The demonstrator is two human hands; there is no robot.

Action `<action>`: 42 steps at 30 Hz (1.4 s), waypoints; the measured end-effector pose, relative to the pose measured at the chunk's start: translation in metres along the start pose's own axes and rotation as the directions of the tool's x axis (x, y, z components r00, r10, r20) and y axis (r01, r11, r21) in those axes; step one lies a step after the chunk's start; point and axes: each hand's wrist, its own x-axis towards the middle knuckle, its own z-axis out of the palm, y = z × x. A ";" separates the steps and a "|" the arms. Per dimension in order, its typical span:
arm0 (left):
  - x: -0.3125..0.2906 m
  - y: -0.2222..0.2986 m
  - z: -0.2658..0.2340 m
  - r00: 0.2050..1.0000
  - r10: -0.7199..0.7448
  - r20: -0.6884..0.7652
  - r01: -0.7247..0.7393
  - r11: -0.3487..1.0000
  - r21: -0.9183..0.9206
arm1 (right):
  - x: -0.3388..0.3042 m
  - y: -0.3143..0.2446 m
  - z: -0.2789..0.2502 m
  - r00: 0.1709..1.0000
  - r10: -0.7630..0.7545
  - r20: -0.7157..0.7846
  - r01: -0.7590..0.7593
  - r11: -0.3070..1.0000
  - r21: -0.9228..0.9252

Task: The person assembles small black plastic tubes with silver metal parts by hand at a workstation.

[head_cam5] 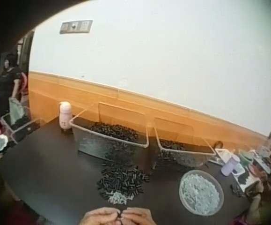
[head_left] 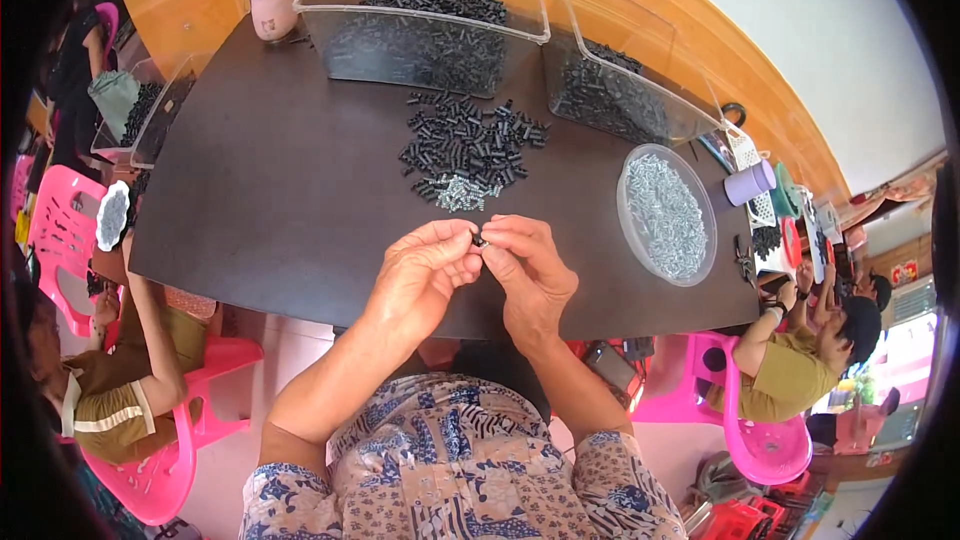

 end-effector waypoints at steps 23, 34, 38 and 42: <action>-0.020 -0.013 -0.008 0.994 0.099 -0.043 -0.100 0.994 -0.034 | -0.008 -0.018 0.007 0.878 -0.391 0.277 0.473 0.609 -0.636; -0.030 -0.006 -0.003 0.963 0.267 0.036 -0.259 0.881 0.396 | -0.013 -0.020 0.007 0.844 -0.410 0.347 0.530 0.531 -0.662; -0.031 -0.009 -0.013 0.956 0.290 0.053 -0.284 0.861 0.421 | -0.013 -0.021 0.007 0.864 -0.355 0.356 0.503 0.597 -0.625; -0.034 -0.003 -0.020 0.930 0.364 0.049 -0.340 0.801 0.493 | 0.006 -0.010 -0.011 0.905 -0.254 0.341 0.417 0.684 -0.598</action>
